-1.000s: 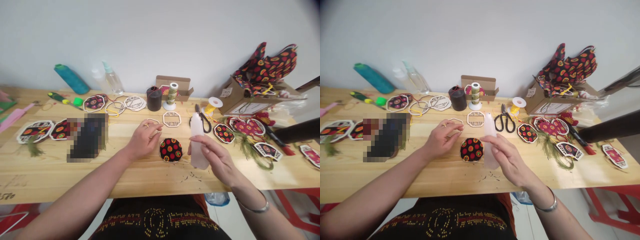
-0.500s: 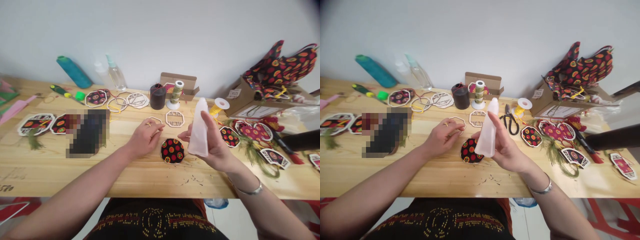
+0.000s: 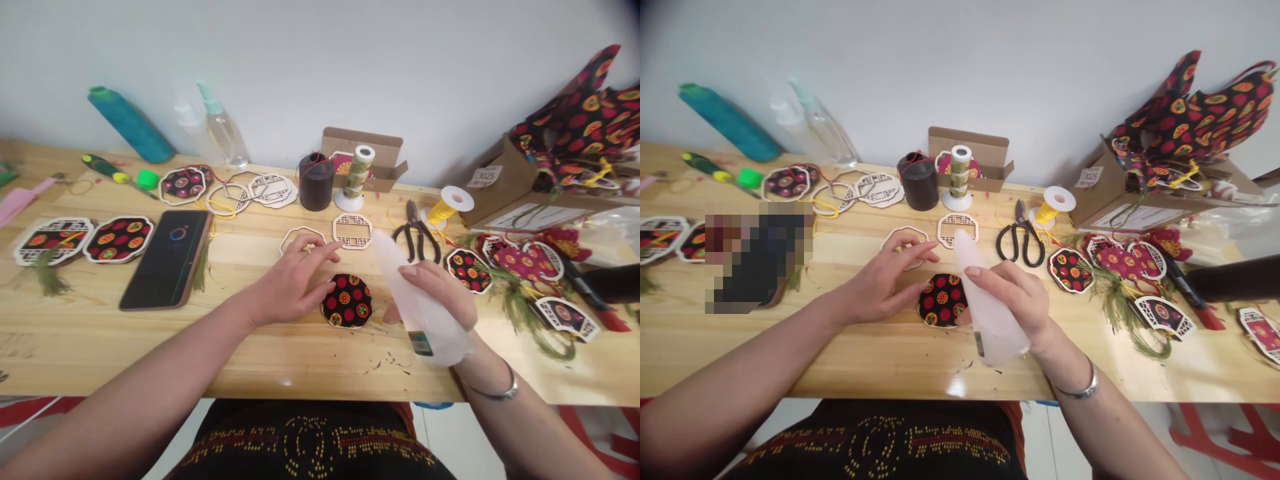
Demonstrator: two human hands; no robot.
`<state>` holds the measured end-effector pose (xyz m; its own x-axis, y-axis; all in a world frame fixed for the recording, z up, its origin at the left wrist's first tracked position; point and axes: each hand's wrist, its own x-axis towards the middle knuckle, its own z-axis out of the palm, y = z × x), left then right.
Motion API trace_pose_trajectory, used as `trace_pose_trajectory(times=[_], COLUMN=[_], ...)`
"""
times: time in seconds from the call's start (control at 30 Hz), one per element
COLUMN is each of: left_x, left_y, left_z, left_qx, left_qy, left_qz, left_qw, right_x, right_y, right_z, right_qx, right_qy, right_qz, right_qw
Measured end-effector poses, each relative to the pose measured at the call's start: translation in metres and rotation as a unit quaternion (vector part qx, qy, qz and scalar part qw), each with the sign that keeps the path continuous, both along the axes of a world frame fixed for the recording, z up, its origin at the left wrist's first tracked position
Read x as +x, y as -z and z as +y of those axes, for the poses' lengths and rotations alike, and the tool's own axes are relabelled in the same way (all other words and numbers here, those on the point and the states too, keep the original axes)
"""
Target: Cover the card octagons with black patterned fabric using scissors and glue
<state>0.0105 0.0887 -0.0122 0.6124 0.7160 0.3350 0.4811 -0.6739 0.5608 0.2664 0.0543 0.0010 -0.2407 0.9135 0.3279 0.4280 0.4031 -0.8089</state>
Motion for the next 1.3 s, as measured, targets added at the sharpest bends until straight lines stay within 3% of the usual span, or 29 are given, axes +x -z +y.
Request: trace_pose_trajectory(times=[0.2,0.43,0.5,0.7,0.9,1.3], left_x=[0.000,0.004,0.005,0.006,0.009,0.010], left_y=[0.008,0.007,0.007,0.006,0.007,0.008], left_z=[0.004,0.001,0.000,-0.002,-0.003,-0.002], left_qx=[0.021,0.019,0.007,-0.012,-0.016,-0.027], left_qy=[-0.084,-0.109,-0.115,-0.124,-0.113,-0.104], left_qz=[-0.026,0.004,0.024,0.043,0.052,0.071], left_qw=[0.996,0.994,0.993,0.991,0.992,0.992], right_x=[-0.015,-0.027,-0.031,-0.033,-0.031,-0.032], right_y=[-0.007,0.001,0.001,0.008,0.020,0.016], right_z=[-0.001,0.006,0.008,0.011,0.010,0.012], right_qx=[0.096,-0.067,-0.076,0.015,0.034,0.072], right_qy=[0.023,0.062,0.066,0.074,0.061,0.071], right_qz=[0.031,0.149,0.160,0.078,0.063,-0.003], right_qw=[0.995,0.985,0.982,0.994,0.996,0.995])
